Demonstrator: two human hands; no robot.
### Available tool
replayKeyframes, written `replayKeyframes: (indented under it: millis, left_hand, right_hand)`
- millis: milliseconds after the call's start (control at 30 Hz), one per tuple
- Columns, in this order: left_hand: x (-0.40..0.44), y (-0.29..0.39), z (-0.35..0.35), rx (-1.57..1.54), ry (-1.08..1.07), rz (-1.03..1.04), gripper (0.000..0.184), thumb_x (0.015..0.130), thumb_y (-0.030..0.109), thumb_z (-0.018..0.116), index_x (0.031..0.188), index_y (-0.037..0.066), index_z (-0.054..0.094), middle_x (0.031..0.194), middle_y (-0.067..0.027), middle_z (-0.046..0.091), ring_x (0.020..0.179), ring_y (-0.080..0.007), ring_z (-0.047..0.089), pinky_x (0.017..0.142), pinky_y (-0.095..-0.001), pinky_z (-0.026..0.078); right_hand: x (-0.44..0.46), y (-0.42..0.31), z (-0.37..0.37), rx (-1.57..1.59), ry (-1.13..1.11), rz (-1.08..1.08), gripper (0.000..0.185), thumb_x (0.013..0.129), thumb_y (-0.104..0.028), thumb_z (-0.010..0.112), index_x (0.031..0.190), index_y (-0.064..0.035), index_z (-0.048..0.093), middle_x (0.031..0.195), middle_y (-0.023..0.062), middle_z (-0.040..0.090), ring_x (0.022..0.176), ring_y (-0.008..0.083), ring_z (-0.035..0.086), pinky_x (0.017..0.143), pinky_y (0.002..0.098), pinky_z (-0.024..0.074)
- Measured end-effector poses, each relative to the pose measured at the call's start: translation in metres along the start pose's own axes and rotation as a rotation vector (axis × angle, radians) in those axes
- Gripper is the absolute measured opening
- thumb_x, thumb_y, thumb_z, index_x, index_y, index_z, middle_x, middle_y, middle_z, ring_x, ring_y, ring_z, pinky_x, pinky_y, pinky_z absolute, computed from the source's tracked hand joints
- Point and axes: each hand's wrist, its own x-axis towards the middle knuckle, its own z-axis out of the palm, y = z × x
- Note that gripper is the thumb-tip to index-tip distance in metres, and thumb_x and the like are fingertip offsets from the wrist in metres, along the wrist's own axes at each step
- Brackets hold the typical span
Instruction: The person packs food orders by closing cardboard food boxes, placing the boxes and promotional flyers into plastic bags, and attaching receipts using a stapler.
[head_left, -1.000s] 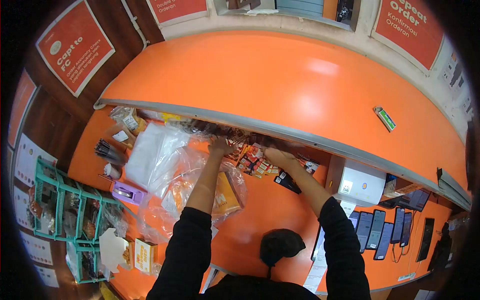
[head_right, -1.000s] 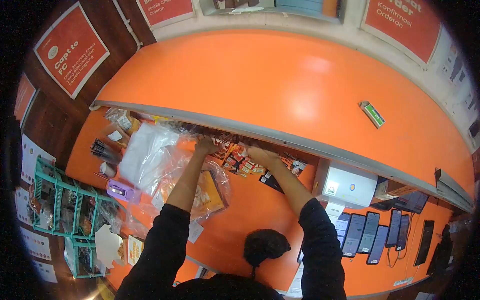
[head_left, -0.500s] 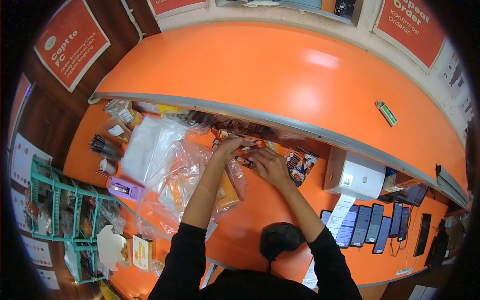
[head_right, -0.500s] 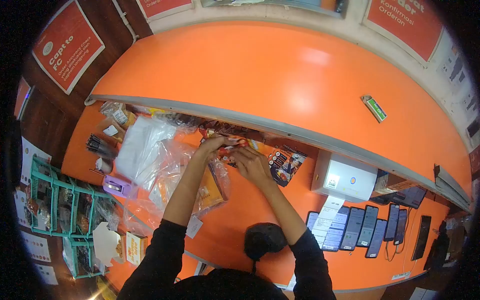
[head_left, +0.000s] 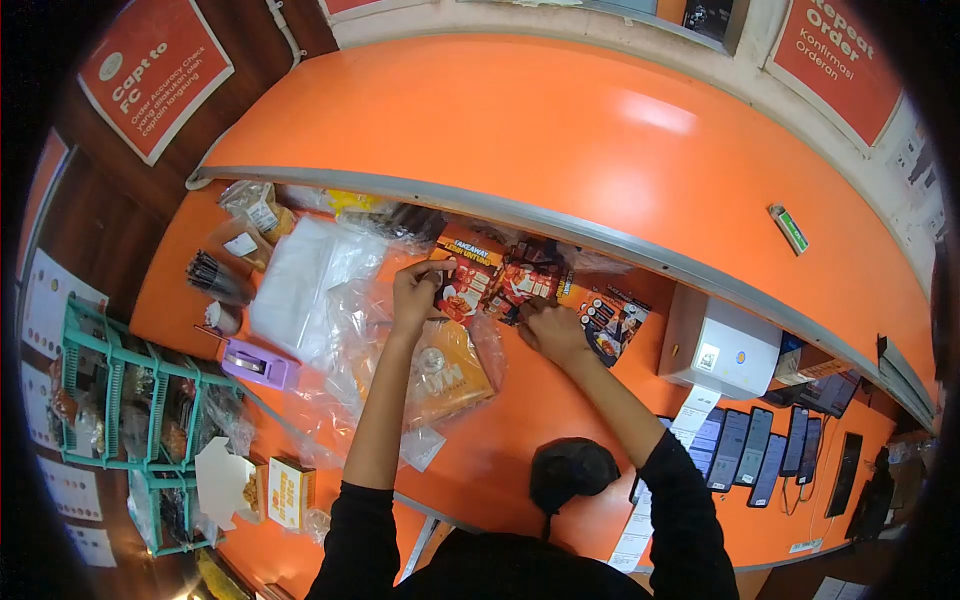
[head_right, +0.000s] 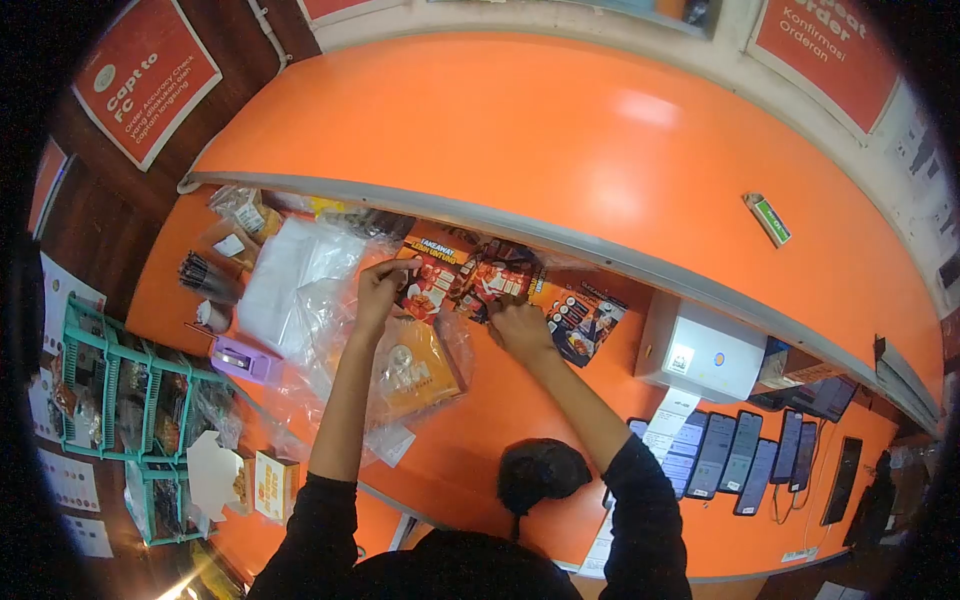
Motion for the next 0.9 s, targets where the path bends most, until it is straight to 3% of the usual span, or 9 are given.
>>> replayKeyframes:
  millis: [67, 200, 400, 500, 600, 667, 733, 800, 900]
  left_hand:
    - [0.005, -0.008, -0.012, 0.127, -0.039, 0.012, 0.032, 0.082, -0.004, 0.042, 0.101, -0.002, 0.068, 0.079, -0.0042, 0.062, 0.064, -0.0075, 0.054, 0.060, -0.0201, 0.044]
    - [0.003, -0.004, -0.022, 0.073, -0.022, -0.035, 0.032, 0.080, -0.005, 0.045, 0.102, -0.001, 0.068, 0.086, -0.0069, 0.065, 0.067, -0.0090, 0.058, 0.063, -0.0212, 0.048]
    - [-0.003, 0.007, -0.023, 0.083, 0.000, -0.103, 0.036, 0.074, -0.011, 0.049, 0.102, -0.001, 0.068, 0.094, -0.0094, 0.066, 0.073, -0.0109, 0.062, 0.065, -0.0238, 0.052]
    - [-0.005, 0.004, -0.027, 0.069, 0.067, -0.004, 0.035, 0.074, -0.013, 0.050, 0.102, -0.002, 0.068, 0.094, -0.0100, 0.066, 0.072, -0.0109, 0.061, 0.066, -0.0244, 0.051]
    - [-0.004, -0.008, -0.038, 0.207, 0.105, 0.124, 0.032, 0.080, -0.007, 0.049, 0.106, -0.001, 0.066, 0.094, -0.0108, 0.067, 0.072, -0.0122, 0.062, 0.061, -0.0242, 0.053]
    - [-0.009, 0.001, -0.033, 0.090, 0.018, -0.130, 0.020, 0.087, 0.004, 0.053, 0.099, -0.001, 0.068, 0.089, -0.0103, 0.068, 0.071, -0.0099, 0.060, 0.069, -0.0231, 0.049]
    - [-0.008, 0.004, -0.021, 0.099, -0.009, -0.201, 0.019, 0.089, 0.009, 0.054, 0.097, -0.001, 0.069, 0.088, -0.0091, 0.068, 0.071, -0.0097, 0.059, 0.067, -0.0218, 0.048]
    - [-0.008, 0.014, -0.007, 0.107, -0.041, -0.279, 0.021, 0.091, 0.015, 0.055, 0.094, 0.000, 0.069, 0.086, -0.0079, 0.068, 0.070, -0.0094, 0.059, 0.066, -0.0206, 0.047]
    - [-0.006, 0.029, -0.003, -0.200, -0.045, -0.602, 0.021, 0.089, 0.019, 0.060, 0.090, 0.000, 0.069, 0.084, -0.0052, 0.068, 0.070, -0.0091, 0.059, 0.064, -0.0194, 0.046]
  right_hand:
    - [0.005, 0.007, 0.006, -0.167, 0.049, -0.238, 0.031, 0.080, -0.024, 0.060, 0.098, 0.0005, 0.057, 0.091, 0.0151, 0.062, 0.077, 0.0308, 0.065, 0.060, 0.0406, 0.0535]
    - [0.005, 0.013, -0.022, -0.143, -0.170, -0.256, 0.029, 0.076, -0.015, 0.060, 0.097, 0.0044, 0.057, 0.091, 0.0169, 0.062, 0.077, 0.0295, 0.065, 0.063, 0.0400, 0.0543]
    - [0.003, 0.017, -0.012, -0.161, 0.003, -0.240, 0.037, 0.072, -0.018, 0.063, 0.102, 0.0019, 0.054, 0.088, 0.0147, 0.063, 0.079, 0.0291, 0.065, 0.062, 0.0387, 0.0532]
    - [0.005, 0.020, -0.008, -0.064, 0.178, -0.221, 0.027, 0.076, -0.018, 0.062, 0.097, -0.0013, 0.057, 0.088, 0.0143, 0.063, 0.077, 0.0287, 0.065, 0.060, 0.0398, 0.0513]
    - [0.008, 0.022, -0.016, 0.252, 0.076, -0.017, 0.027, 0.082, -0.024, 0.062, 0.101, -0.0048, 0.061, 0.095, 0.0146, 0.063, 0.085, 0.0327, 0.063, 0.066, 0.0411, 0.0512]
    - [0.016, 0.029, -0.005, 0.559, 0.280, 0.198, 0.026, 0.091, -0.027, 0.055, 0.084, -0.0024, 0.058, 0.077, 0.0173, 0.061, 0.071, 0.0259, 0.064, 0.057, 0.0393, 0.0467]
    - [0.024, 0.022, 0.003, 0.593, 0.411, 0.195, 0.028, 0.093, -0.028, 0.052, 0.087, -0.0009, 0.056, 0.074, 0.0190, 0.059, 0.068, 0.0273, 0.064, 0.057, 0.0402, 0.0449]
    - [0.035, -0.009, 0.007, 0.726, 0.543, 0.437, 0.026, 0.093, -0.028, 0.050, 0.090, -0.0022, 0.055, 0.076, 0.0194, 0.060, 0.070, 0.0302, 0.063, 0.061, 0.0415, 0.0445]
    - [0.037, -0.069, -0.018, 0.563, 0.429, -0.156, 0.024, 0.095, -0.023, 0.045, 0.092, -0.0029, 0.057, 0.080, 0.0162, 0.064, 0.077, 0.0268, 0.064, 0.069, 0.0379, 0.0476]
